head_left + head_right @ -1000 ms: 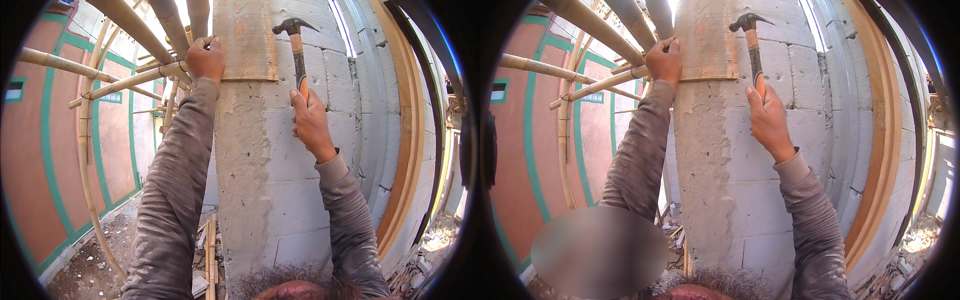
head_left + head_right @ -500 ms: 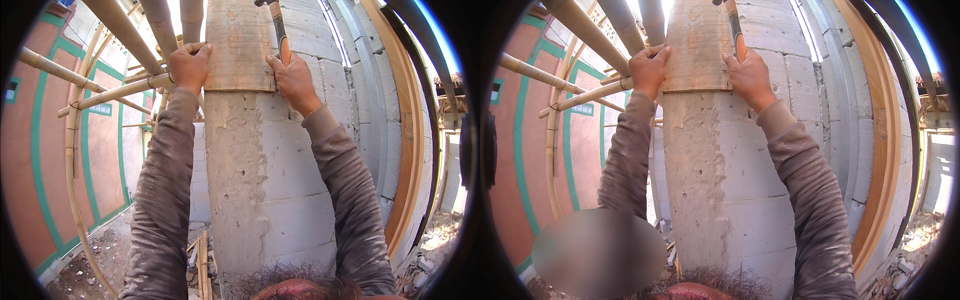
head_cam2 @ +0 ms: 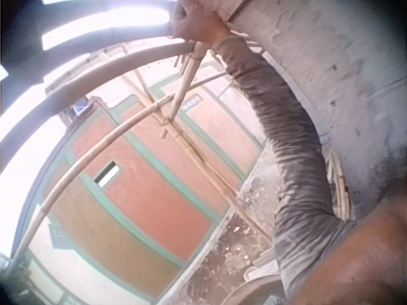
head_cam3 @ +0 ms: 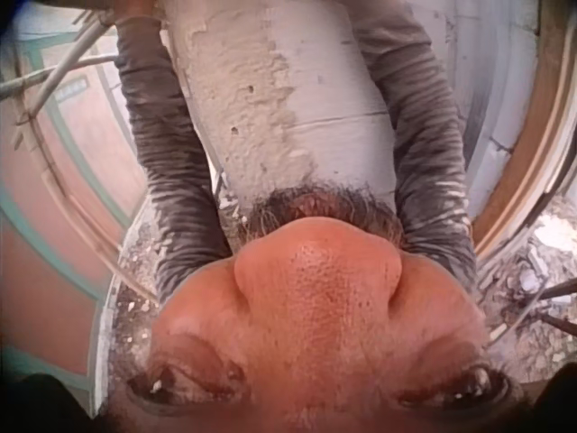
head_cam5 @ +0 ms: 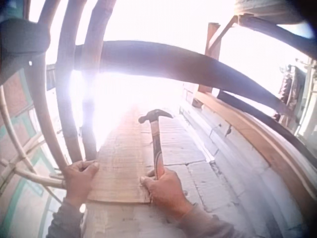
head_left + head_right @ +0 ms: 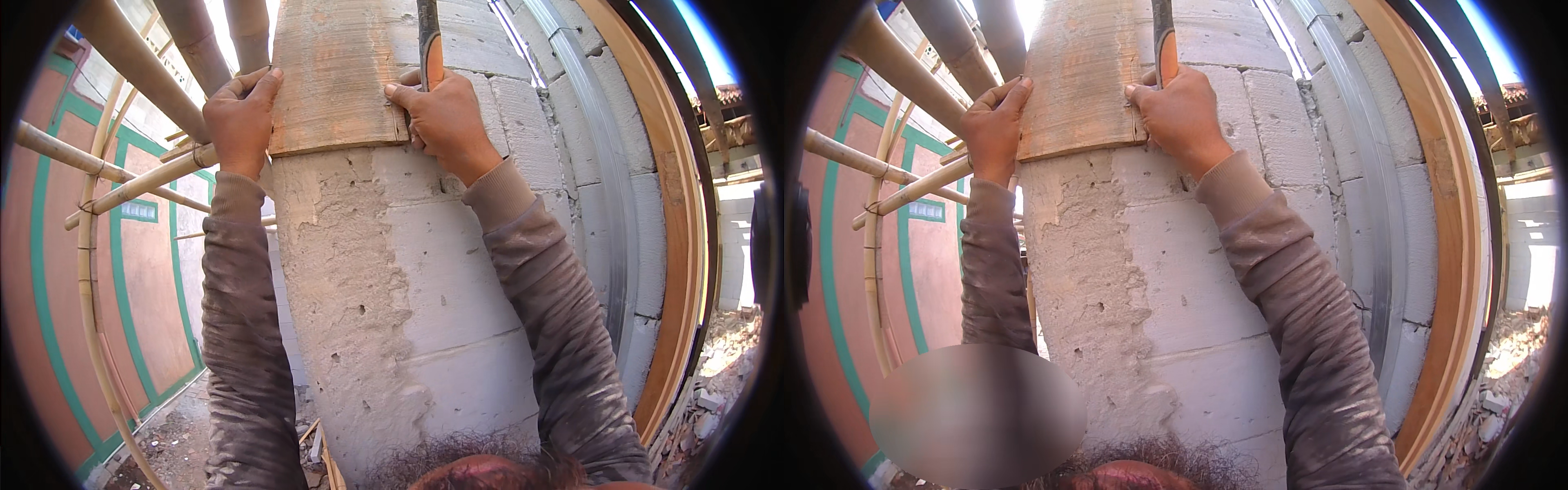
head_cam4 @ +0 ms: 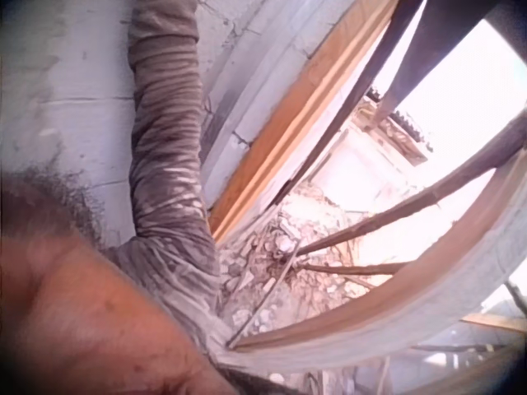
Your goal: The person nails a wooden board onto a concrete pillar covered in wet plaster using a hammer. They reach into a small orange bucket to retrieve nails before continuing to secure the board.
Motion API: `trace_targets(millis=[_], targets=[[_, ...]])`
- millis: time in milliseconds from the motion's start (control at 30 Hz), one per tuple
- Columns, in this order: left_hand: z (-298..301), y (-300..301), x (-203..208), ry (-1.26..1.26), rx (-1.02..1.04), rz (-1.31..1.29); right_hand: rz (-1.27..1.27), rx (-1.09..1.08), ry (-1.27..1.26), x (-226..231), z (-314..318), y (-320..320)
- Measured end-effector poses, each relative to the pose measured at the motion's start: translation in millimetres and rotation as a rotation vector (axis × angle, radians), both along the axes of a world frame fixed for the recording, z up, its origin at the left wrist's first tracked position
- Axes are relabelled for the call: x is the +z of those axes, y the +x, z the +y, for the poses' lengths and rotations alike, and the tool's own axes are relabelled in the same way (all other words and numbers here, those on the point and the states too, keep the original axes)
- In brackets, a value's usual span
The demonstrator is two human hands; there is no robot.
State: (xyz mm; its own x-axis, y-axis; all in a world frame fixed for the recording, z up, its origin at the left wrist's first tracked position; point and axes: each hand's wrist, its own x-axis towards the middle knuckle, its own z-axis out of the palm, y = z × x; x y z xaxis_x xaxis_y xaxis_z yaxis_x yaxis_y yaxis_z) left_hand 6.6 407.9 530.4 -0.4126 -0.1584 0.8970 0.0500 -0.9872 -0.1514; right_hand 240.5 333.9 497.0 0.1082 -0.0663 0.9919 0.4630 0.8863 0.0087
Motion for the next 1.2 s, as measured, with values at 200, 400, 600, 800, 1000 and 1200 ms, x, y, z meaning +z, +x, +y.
trace_targets(millis=[200,400,600,800,1000,1200], targets=[[4.9,-3.4,0.6,0.048,0.038,-0.002,0.026,0.13,-0.091,-7.3,-2.4,-6.9],[3.4,-1.9,0.6,0.067,0.012,0.018,0.048,0.157,-0.113,-7.0,-5.6,-5.2],[3.4,0.6,1.4,0.039,0.001,0.017,0.122,0.152,-0.148,-8.2,-7.4,-6.2],[-0.7,-1.6,0.8,0.029,0.014,0.017,0.085,0.145,-0.132,-9.8,-7.3,-6.7],[-0.4,1.0,0.9,0.036,0.013,0.013,0.114,0.215,-0.15,-8.7,-8.6,-5.9],[1.7,-0.7,0.6,0.058,0.012,0.013,0.106,0.233,-0.174,-9.1,-7.8,-8.6]])
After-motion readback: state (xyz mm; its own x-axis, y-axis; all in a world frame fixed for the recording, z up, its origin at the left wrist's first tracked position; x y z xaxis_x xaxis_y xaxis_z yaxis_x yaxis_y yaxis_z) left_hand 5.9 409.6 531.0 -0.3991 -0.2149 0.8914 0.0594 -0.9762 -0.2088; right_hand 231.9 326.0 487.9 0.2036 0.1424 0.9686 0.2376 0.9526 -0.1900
